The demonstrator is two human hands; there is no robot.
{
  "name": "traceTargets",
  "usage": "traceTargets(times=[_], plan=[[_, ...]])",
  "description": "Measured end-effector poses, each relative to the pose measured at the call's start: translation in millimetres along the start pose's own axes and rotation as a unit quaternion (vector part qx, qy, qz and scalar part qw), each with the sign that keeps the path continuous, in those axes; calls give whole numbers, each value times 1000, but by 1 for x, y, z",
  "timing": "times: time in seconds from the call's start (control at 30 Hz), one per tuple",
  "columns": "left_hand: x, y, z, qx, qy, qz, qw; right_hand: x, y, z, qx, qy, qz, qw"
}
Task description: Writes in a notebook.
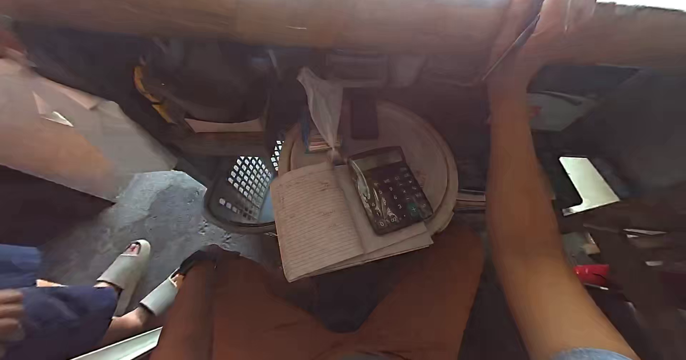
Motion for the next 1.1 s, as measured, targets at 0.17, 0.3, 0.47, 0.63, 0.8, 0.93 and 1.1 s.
traceTargets(times=[0.17,0.3,0.47,0.63,0.8,0.93,1.1], plan=[[18,60,-29,-21,44,5,999,5,2,2,36,-7,-33,999],[-3,14,-18,-12,17,7,1000,3,15,-6,73,9,-142,987],[-7,14,-16,16,-18,34,999,-35,-62,-46,23,100,-300,948],[-103,-93,36,292,-368,359,807,36,-241,-11,197,229,-592,747],[-103,-289,179,623,-218,339,670,47,-274,-13,370,360,-553,655],[-66,-279,231,673,-113,293,669,35,-258,9,436,397,-489,643],[-70,-232,176,653,-137,250,702,43,-207,98,386,313,-451,742]])
Point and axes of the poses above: each hand's wrist, its own y-axis towards the middle knuckle, its own x-axis out of the palm, z = x × y, the point moved 10 cm from there along y, towards the middle knuckle, and after that the axes turned 3 degrees about -y, right-handed, at the moved point
